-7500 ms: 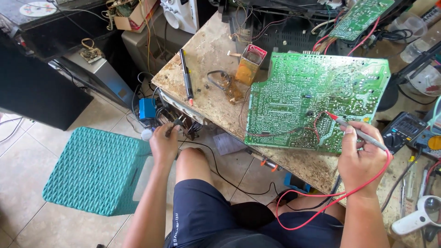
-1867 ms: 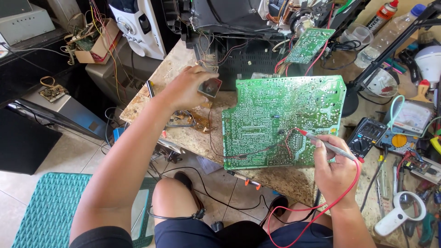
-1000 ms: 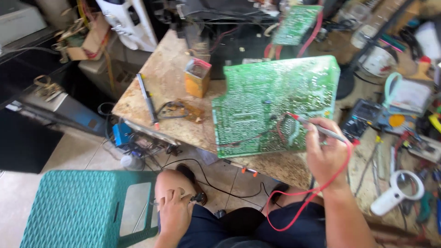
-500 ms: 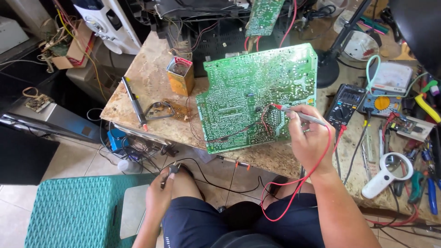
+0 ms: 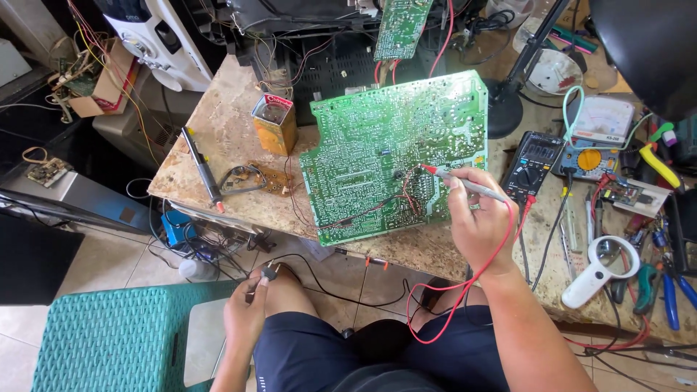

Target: The person is repairing a television circuit board by soldering components and using a multimeter to test electrical connections.

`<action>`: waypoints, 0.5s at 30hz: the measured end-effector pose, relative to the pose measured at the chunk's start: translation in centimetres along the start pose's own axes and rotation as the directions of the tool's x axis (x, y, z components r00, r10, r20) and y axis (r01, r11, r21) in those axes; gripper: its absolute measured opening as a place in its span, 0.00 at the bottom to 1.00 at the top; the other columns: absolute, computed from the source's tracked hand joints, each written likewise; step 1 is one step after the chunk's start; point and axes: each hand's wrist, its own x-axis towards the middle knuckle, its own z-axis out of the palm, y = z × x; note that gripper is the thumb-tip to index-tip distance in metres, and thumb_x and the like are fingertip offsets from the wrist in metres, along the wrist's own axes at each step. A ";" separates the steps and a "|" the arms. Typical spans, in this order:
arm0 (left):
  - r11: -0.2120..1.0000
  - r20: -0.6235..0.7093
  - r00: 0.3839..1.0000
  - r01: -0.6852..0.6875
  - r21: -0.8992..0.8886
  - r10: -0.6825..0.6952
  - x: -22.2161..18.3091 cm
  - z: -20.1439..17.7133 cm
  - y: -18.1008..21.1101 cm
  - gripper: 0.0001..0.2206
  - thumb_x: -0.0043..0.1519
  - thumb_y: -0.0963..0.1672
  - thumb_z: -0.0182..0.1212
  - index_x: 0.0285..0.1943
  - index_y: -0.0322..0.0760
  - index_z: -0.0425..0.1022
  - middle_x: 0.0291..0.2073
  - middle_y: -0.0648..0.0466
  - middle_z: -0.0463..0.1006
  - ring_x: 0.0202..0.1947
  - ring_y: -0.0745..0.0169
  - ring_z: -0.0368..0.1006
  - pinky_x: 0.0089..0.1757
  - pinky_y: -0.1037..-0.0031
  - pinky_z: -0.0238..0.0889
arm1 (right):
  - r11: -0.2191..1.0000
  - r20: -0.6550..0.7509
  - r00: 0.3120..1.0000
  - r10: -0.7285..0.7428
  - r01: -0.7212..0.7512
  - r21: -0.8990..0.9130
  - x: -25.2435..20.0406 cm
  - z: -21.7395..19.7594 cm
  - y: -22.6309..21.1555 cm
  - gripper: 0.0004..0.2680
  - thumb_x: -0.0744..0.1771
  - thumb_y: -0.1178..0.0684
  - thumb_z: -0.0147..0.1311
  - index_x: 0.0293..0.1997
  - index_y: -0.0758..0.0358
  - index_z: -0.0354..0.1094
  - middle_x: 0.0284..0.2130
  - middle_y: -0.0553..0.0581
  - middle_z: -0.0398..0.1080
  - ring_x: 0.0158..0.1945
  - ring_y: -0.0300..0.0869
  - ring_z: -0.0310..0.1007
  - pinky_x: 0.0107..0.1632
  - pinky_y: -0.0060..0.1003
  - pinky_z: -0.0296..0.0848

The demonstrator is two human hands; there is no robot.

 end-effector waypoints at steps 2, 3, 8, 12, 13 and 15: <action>1.000 0.000 1.000 0.002 -0.002 -0.002 0.0 -0.1 0.0 0.17 0.64 0.54 0.57 0.52 0.46 0.84 0.33 0.55 0.83 0.35 0.60 0.74 0.40 0.70 0.64 | 1.000 -0.004 1.000 -0.007 0.007 -0.014 0.0 -0.1 0.0 0.06 0.71 0.58 0.50 0.44 0.64 0.74 0.40 0.53 0.78 0.36 0.39 0.75 0.37 0.32 0.72; 1.000 -0.001 1.000 0.002 -0.003 -0.002 0.0 -0.1 -0.1 0.17 0.64 0.54 0.57 0.52 0.46 0.84 0.33 0.55 0.83 0.35 0.60 0.74 0.40 0.70 0.64 | 1.000 -0.005 1.000 -0.008 0.008 -0.013 0.0 -0.1 0.0 0.06 0.71 0.58 0.50 0.44 0.64 0.74 0.40 0.53 0.78 0.36 0.39 0.75 0.37 0.32 0.72; 1.000 -0.026 1.000 0.000 -0.027 0.000 0.1 -0.1 -0.4 0.17 0.64 0.53 0.58 0.52 0.47 0.84 0.34 0.56 0.84 0.35 0.61 0.74 0.39 0.71 0.64 | 0.998 0.015 0.999 0.029 -0.028 -0.048 -0.1 0.0 0.0 0.05 0.71 0.55 0.50 0.44 0.59 0.75 0.39 0.49 0.78 0.32 0.39 0.72 0.37 0.33 0.70; 1.000 -0.031 0.999 0.013 -0.005 -0.013 0.2 -0.3 -0.3 0.17 0.64 0.54 0.57 0.52 0.48 0.84 0.35 0.56 0.84 0.35 0.61 0.74 0.40 0.70 0.64 | 1.000 0.009 1.000 0.012 -0.012 -0.004 0.0 0.0 -0.3 0.05 0.71 0.57 0.50 0.44 0.62 0.75 0.40 0.51 0.78 0.36 0.38 0.75 0.37 0.32 0.73; 1.000 -0.042 0.999 0.001 -0.020 -0.002 0.2 -0.4 -0.2 0.17 0.64 0.54 0.57 0.54 0.47 0.83 0.37 0.56 0.85 0.37 0.61 0.76 0.40 0.70 0.65 | 0.999 0.021 0.999 0.026 -0.025 -0.036 0.1 -0.1 -0.4 0.05 0.70 0.57 0.51 0.44 0.60 0.75 0.39 0.50 0.78 0.35 0.39 0.74 0.37 0.33 0.71; 0.999 -0.057 0.998 -0.005 -0.038 0.003 0.5 -0.6 -0.3 0.18 0.64 0.53 0.57 0.56 0.47 0.83 0.39 0.56 0.85 0.39 0.61 0.77 0.41 0.70 0.66 | 0.997 0.038 0.999 0.035 -0.033 -0.065 0.1 -0.2 -0.5 0.05 0.70 0.56 0.51 0.43 0.59 0.75 0.38 0.49 0.78 0.34 0.39 0.73 0.36 0.34 0.70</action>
